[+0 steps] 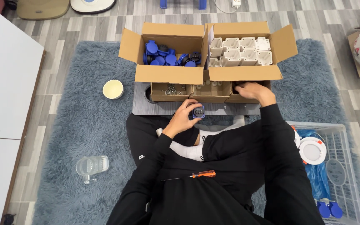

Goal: Assembling electrical sockets by fitting covers onto bases and securing them with a screwdriver

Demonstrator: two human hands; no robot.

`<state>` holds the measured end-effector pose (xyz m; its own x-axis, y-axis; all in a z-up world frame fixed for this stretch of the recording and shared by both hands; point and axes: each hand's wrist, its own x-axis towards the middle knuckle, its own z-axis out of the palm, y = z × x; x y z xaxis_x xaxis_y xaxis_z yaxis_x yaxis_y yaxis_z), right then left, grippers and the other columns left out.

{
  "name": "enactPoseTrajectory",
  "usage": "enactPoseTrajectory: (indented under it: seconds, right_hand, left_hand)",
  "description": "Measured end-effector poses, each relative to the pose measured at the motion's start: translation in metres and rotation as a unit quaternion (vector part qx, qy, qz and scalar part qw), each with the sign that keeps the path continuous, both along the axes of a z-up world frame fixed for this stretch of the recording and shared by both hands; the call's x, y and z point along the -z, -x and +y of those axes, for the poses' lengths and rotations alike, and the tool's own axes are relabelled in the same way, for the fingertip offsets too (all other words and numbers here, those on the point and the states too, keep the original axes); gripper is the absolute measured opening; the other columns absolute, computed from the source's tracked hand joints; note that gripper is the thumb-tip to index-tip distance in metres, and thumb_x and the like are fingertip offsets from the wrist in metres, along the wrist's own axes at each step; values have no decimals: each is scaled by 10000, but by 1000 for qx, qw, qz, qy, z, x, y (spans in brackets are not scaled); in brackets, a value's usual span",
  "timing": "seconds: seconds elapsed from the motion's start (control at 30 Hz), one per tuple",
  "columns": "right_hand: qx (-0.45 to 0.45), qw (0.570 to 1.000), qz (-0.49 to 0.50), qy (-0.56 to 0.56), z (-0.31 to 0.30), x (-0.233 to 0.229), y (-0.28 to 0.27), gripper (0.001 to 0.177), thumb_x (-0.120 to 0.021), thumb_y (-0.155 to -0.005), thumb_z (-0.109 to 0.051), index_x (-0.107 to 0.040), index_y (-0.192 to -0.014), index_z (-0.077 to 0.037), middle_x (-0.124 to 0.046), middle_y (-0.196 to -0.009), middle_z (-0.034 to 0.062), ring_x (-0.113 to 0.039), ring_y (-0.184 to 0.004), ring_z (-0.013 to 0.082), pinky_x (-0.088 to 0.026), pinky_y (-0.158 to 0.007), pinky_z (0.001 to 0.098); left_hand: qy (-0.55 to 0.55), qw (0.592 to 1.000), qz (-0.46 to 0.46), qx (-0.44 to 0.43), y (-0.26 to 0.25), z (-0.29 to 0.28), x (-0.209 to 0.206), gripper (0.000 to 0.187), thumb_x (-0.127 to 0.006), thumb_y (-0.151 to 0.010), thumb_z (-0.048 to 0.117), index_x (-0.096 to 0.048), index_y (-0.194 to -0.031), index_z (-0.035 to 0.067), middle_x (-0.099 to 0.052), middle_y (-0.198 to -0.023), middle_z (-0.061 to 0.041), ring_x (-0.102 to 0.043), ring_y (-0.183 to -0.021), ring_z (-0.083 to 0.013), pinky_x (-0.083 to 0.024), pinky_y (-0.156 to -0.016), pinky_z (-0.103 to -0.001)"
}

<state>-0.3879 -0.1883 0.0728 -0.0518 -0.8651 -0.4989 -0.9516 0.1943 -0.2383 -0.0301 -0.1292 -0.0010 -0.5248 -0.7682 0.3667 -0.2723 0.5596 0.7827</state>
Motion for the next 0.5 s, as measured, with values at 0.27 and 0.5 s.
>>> enactPoseTrajectory:
  seconds: [0.27,0.5]
  right_hand:
    - [-6,1000,-13,-8,-2,-24,-13,849,-436,-1036,-569,-680,-1451,130,-621,-1520,369,-536,-1476,510,-410,-1241,605]
    - [-21,998,-19,50,-5,-13,-12,716,-604,-1033,-436,-705,-1370,187,-660,-1405,437,-604,-1368,579,-463,-1163,647]
  left_hand:
    - [38,999,7,-17,8,-9,30,622,-964,-773,175,-746,-1355,155,-664,-1399,-111,-661,-1294,-397,-535,-1134,-505]
    - [7,1000,14,-15,11,-9,31,580,-956,-824,227,-747,-1357,135,-698,-1411,-122,-676,-1297,-391,-534,-1099,-527]
